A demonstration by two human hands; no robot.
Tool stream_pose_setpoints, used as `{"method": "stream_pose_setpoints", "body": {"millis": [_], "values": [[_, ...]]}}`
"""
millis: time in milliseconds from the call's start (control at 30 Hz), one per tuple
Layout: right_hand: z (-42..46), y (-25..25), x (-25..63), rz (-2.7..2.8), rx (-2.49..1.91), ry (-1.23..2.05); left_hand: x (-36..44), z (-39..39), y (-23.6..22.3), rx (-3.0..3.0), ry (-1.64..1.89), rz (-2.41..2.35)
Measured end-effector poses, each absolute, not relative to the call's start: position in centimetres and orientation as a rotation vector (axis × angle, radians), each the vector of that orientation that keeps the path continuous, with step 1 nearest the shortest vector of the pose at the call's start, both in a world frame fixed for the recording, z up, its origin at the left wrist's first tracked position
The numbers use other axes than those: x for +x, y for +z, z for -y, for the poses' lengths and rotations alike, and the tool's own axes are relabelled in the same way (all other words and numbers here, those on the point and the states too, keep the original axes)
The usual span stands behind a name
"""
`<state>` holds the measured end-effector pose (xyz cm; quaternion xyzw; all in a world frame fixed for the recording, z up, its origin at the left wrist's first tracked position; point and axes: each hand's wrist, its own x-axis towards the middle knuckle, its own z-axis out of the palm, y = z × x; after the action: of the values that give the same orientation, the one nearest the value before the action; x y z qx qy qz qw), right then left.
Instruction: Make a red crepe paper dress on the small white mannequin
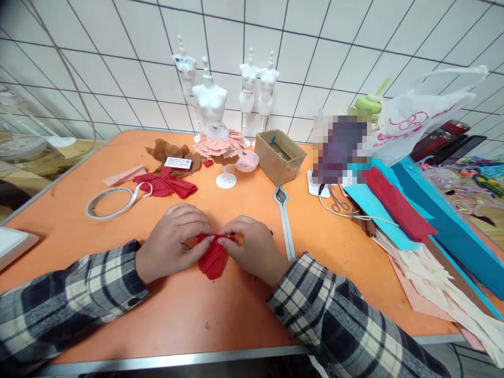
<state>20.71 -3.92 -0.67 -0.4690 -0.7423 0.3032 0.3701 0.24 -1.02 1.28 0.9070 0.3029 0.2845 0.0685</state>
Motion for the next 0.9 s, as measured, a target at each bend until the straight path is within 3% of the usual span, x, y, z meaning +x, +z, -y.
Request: {"method": "stream_pose_setpoints", "body": {"millis": [267, 600, 900], "values": [[3.78, -1.34, 20.52, 1.629, -1.335, 1.116, 0.29, 0.65, 0.82, 2.523, 0.947, -0.932], [3.82, -0.98, 20.80, 1.772, -1.246, 0.957, 0.20, 0.53, 0.53, 2.468, 0.908, -0.967], [3.69, -0.86, 21.14, 1.631, -1.233, 1.012, 0.59, 0.51, 0.90, 2.204, 0.910, -1.009]]}}
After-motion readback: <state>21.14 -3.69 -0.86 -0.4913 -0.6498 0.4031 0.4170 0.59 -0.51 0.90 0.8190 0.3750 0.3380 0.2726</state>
